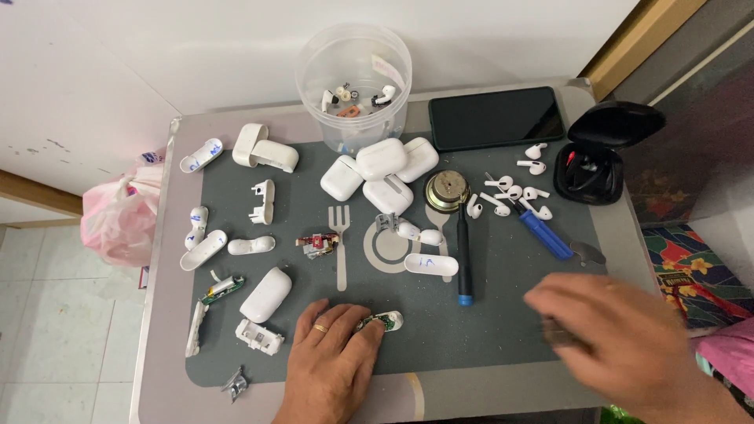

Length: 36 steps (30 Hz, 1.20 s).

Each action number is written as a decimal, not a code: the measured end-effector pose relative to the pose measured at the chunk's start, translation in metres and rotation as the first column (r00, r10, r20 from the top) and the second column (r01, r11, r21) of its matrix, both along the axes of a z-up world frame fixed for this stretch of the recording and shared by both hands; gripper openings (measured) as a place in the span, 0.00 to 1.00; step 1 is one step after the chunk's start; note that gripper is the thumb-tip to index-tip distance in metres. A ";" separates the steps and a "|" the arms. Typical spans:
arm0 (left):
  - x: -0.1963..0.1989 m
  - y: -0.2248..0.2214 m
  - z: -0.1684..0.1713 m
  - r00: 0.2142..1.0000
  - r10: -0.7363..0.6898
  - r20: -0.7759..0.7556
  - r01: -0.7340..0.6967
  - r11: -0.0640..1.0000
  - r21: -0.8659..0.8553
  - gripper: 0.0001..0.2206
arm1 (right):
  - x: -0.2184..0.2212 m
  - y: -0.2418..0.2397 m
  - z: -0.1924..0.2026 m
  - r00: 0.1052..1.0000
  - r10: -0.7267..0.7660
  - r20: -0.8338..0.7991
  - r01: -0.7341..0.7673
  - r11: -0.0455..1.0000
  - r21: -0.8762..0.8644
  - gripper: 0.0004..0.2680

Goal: The person is disassembling and reassembling internal components of earbud charging cases, including circuit boards and plastic shells.

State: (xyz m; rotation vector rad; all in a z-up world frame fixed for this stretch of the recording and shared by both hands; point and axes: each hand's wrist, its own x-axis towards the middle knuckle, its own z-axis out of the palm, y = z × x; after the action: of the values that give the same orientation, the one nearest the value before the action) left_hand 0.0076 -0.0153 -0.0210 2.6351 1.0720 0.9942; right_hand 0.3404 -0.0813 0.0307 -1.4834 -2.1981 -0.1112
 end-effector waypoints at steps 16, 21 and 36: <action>0.013 0.001 0.012 0.997 0.023 0.072 -0.024 0.999 0.022 0.01 | -0.055 0.114 0.024 0.680 -0.269 -0.682 0.309 0.949 -0.065 0.11; 0.013 0.003 0.011 0.995 0.000 0.098 0.002 1.000 -0.019 0.03 | -0.052 0.117 0.021 0.693 -0.236 -0.682 0.290 0.956 -0.036 0.15; 0.012 0.005 0.010 0.994 -0.028 0.107 0.031 0.999 -0.027 0.02 | -0.047 0.122 0.003 0.770 -0.065 -0.635 0.197 0.971 0.139 0.16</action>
State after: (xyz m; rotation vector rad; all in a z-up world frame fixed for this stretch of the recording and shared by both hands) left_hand 0.0194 -0.0100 -0.0114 2.5357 1.0131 1.0913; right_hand 0.2930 0.0412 0.0332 -1.3127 -1.4949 0.1076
